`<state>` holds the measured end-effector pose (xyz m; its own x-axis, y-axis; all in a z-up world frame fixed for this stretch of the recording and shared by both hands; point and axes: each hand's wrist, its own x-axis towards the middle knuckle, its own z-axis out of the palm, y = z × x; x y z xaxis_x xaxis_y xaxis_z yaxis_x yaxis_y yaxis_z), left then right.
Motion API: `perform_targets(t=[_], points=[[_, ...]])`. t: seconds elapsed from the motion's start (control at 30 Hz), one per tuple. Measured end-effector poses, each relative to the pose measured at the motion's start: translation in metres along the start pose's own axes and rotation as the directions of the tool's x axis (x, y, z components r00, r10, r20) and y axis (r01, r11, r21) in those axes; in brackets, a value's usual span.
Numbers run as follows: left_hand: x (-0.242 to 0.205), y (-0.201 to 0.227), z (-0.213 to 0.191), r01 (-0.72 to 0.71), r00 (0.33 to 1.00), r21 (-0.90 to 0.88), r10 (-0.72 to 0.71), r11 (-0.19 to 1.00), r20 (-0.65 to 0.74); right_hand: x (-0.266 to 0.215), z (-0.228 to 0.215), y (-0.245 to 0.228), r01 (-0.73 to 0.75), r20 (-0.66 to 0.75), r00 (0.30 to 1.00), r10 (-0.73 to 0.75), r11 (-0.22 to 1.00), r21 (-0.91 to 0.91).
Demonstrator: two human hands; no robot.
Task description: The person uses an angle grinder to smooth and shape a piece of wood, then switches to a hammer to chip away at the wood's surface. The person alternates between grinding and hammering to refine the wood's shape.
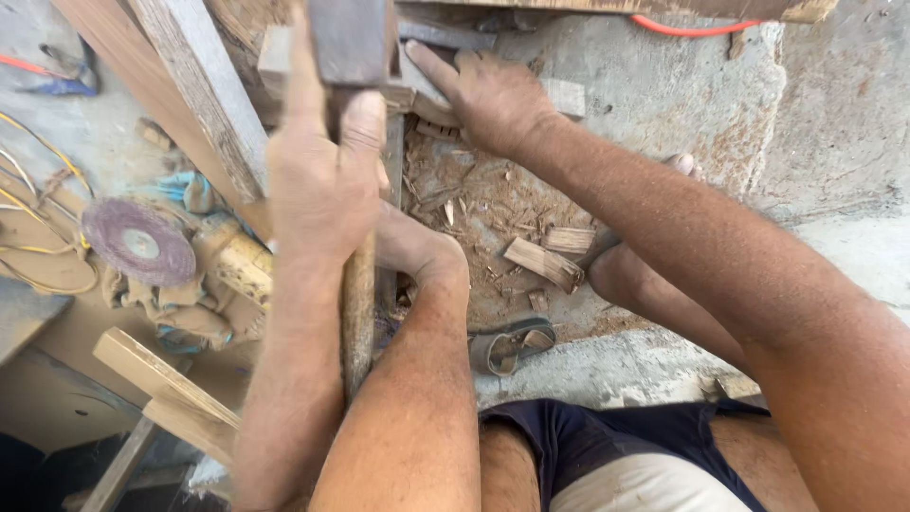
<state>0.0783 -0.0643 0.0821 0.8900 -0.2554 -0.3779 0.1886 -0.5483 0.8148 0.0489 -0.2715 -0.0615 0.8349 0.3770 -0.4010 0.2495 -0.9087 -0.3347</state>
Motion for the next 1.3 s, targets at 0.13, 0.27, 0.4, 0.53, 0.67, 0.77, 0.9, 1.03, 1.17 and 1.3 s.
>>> perform_targets(t=[0.13, 0.27, 0.4, 0.53, 0.67, 0.77, 0.9, 1.03, 1.17, 1.3], points=[[-0.028, 0.004, -0.016, -0.123, 0.992, -0.080, 0.124, 0.989, 0.009, 0.000, 0.003, -0.003, -0.003, 0.007, 1.000, 0.003, 1.000, 0.031], [0.003, -0.004, 0.013, -0.044, 0.993, 0.183, 0.022, 0.982, 0.120, 0.001, -0.001, 0.001, -0.024, 0.023, 0.999, 0.023, 1.000, 0.015], [0.008, -0.011, 0.017, -0.151, 0.988, 0.369, 0.127, 0.917, 0.089, 0.003, -0.003, 0.000, -0.008, 0.004, 1.000, 0.008, 0.999, 0.049], [-0.025, -0.002, -0.005, 0.083, 0.995, -0.017, -0.082, 0.996, 0.052, 0.003, -0.001, 0.000, -0.006, 0.028, 1.000, 0.005, 1.000, 0.027], [-0.012, -0.001, 0.001, -0.112, 0.992, 0.127, 0.102, 0.986, 0.079, 0.005, -0.001, 0.001, 0.005, 0.009, 1.000, -0.005, 0.999, -0.036], [0.002, -0.005, 0.015, -0.100, 0.991, 0.246, 0.076, 0.964, 0.106, 0.000, 0.001, -0.002, -0.009, -0.040, 0.999, 0.009, 1.000, 0.011], [0.001, 0.013, 0.005, -0.151, 0.986, 0.235, 0.130, 0.960, 0.103, 0.008, -0.005, -0.004, 0.004, -0.031, 1.000, -0.001, 0.997, 0.081], [-0.032, 0.033, -0.008, -0.262, 0.964, 0.124, 0.254, 0.957, 0.077, 0.000, 0.007, -0.002, -0.026, 0.060, 0.998, 0.021, 0.996, 0.088], [0.004, 0.021, 0.019, -0.024, 0.990, 0.333, -0.024, 0.943, 0.139, 0.006, 0.006, 0.003, -0.006, -0.009, 1.000, 0.006, 1.000, 0.004], [0.003, 0.005, 0.016, -0.195, 0.981, 0.343, 0.174, 0.919, 0.091, 0.002, 0.010, 0.006, -0.010, -0.026, 1.000, 0.012, 0.999, 0.054]])
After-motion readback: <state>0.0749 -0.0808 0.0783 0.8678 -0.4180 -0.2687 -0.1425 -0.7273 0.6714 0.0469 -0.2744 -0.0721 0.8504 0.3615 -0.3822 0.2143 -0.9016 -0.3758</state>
